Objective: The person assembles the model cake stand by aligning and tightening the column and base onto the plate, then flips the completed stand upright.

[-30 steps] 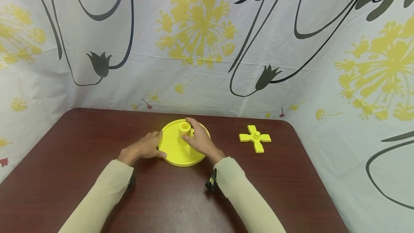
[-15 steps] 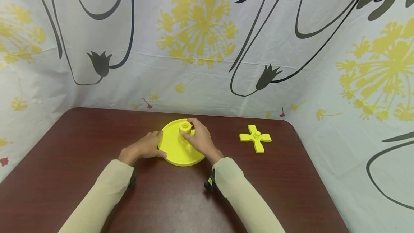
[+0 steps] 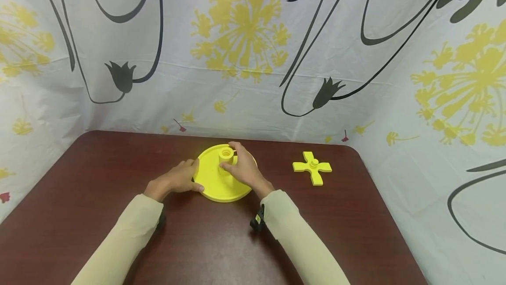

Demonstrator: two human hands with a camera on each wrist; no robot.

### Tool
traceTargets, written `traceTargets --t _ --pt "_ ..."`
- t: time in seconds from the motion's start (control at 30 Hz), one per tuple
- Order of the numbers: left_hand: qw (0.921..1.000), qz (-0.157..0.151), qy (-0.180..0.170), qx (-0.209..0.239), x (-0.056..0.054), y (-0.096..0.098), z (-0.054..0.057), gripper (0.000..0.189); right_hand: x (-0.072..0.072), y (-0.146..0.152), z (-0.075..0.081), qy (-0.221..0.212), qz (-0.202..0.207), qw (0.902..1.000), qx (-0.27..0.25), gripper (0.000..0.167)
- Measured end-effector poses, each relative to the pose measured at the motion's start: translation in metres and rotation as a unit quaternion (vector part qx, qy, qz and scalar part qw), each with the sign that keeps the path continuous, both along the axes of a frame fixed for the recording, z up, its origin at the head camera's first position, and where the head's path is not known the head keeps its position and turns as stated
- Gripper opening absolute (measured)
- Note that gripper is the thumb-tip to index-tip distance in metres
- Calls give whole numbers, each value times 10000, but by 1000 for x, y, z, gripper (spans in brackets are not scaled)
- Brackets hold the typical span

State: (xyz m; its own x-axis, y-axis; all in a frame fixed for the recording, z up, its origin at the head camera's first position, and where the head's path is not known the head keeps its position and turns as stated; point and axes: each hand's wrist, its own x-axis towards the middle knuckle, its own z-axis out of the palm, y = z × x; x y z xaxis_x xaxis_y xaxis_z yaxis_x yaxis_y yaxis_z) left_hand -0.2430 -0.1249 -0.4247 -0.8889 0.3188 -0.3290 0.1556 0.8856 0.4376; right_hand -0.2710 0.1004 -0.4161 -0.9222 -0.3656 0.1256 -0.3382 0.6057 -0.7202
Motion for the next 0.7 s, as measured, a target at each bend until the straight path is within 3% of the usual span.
traceTargets --t 0.3,0.7 --pt "10000 -18 -77 -6 0 0 1 101 -2 2 2 101 256 9995 -148 58" --pt "10000 -9 -97 -18 0 0 1 99 -1 0 1 117 -128 9998 -66 50"
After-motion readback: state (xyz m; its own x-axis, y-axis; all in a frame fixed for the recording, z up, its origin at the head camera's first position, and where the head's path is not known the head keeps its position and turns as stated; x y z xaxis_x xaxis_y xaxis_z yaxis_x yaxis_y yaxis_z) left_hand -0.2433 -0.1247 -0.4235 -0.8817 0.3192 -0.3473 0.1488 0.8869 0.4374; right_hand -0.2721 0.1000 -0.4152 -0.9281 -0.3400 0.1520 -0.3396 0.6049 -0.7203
